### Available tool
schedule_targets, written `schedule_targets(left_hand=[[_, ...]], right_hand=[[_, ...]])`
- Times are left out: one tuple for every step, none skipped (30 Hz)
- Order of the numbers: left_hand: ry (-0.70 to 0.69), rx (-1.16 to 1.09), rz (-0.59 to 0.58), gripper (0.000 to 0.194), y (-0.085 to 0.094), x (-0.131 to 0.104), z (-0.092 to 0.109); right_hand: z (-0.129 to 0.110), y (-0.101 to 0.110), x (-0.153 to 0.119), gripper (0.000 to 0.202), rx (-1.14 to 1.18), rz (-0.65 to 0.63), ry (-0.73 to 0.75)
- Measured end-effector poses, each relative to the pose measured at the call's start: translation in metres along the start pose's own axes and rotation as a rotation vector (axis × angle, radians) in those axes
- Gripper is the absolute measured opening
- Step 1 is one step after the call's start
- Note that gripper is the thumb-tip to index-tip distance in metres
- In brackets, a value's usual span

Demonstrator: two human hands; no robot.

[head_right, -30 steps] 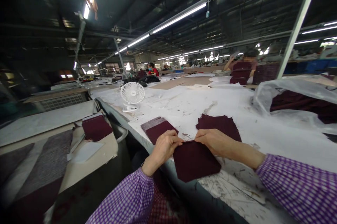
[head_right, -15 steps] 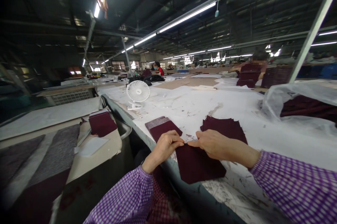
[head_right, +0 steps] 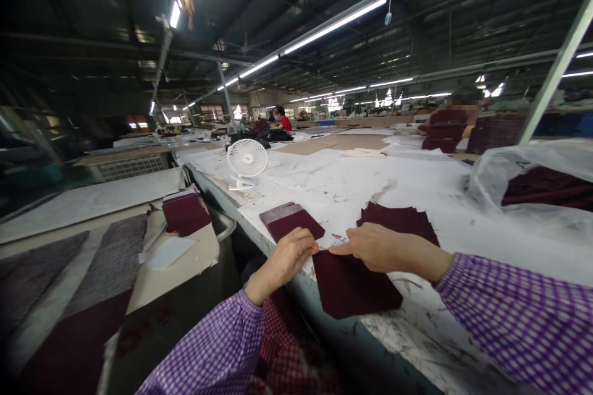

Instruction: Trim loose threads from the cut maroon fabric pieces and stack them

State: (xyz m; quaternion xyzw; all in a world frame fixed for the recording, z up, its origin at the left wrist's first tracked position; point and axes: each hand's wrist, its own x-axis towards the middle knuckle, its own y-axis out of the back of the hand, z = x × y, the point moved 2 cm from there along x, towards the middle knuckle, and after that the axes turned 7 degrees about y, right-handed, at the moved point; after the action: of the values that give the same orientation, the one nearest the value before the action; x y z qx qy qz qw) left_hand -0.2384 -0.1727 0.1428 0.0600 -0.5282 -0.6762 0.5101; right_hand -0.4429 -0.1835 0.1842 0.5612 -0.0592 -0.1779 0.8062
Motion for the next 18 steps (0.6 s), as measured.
schedule_targets(left_hand=[[-0.012, 0.003, 0.005, 0.029, 0.0, -0.002, 0.0], [-0.016, -0.014, 0.01, 0.03, -0.001, -0.003, -0.001], [-0.01, -0.049, 0.018, 0.029, 0.0, -0.004, -0.003], [0.004, -0.096, 0.028, 0.026, 0.0, -0.004, -0.004], [0.023, -0.149, 0.038, 0.024, 0.0, -0.004, -0.006], [0.045, -0.2, 0.047, 0.02, 0.001, -0.003, -0.008], [0.069, -0.242, 0.055, 0.017, 0.001, -0.003, -0.01], [0.091, -0.271, 0.061, 0.014, 0.001, -0.002, -0.011], [0.104, -0.285, 0.065, 0.012, 0.001, -0.002, -0.012], [0.106, -0.288, 0.066, 0.01, 0.001, -0.002, -0.012], [0.097, -0.285, 0.067, 0.009, 0.0, -0.002, -0.013], [0.082, -0.282, 0.066, 0.009, 0.0, -0.001, -0.013], [0.069, -0.29, 0.062, 0.011, -0.001, -0.001, -0.013], [0.071, -0.32, 0.058, 0.012, -0.002, -0.001, -0.014], [0.097, -0.371, 0.065, 0.012, -0.002, -0.001, -0.016], [0.14, -0.431, 0.085, 0.011, -0.001, -0.001, -0.018], [0.189, -0.48, 0.115, 0.011, 0.0, 0.0, -0.021], [0.235, -0.5, 0.149, 0.012, 0.001, 0.0, -0.023]], right_hand=[[0.0, 0.001, 0.002, 0.077, -0.003, 0.008, 0.017], [0.0, 0.003, 0.004, 0.078, -0.005, 0.008, 0.034], [0.0, 0.005, 0.006, 0.078, -0.007, 0.001, 0.048], [0.0, 0.007, 0.009, 0.077, -0.009, -0.011, 0.056], [0.0, 0.009, 0.01, 0.076, -0.009, -0.022, 0.06], [0.0, 0.01, 0.011, 0.076, -0.007, -0.03, 0.061], [0.0, 0.011, 0.012, 0.075, -0.005, -0.033, 0.06], [0.0, 0.011, 0.013, 0.075, 0.0, -0.035, 0.055], [0.0, 0.011, 0.013, 0.075, 0.002, -0.037, 0.051], [0.0, 0.011, 0.013, 0.075, 0.003, -0.039, 0.048], [-0.001, 0.011, 0.014, 0.074, 0.001, -0.041, 0.046], [-0.002, 0.012, 0.014, 0.074, -0.008, -0.04, 0.047], [-0.004, 0.013, 0.015, 0.074, -0.023, -0.034, 0.048], [-0.006, 0.015, 0.016, 0.074, -0.043, -0.024, 0.047], [-0.008, 0.018, 0.017, 0.073, -0.062, -0.013, 0.047], [-0.011, 0.02, 0.018, 0.073, -0.079, -0.002, 0.045], [-0.014, 0.022, 0.019, 0.072, -0.095, 0.008, 0.044], [-0.016, 0.022, 0.02, 0.071, -0.107, 0.013, 0.038]])
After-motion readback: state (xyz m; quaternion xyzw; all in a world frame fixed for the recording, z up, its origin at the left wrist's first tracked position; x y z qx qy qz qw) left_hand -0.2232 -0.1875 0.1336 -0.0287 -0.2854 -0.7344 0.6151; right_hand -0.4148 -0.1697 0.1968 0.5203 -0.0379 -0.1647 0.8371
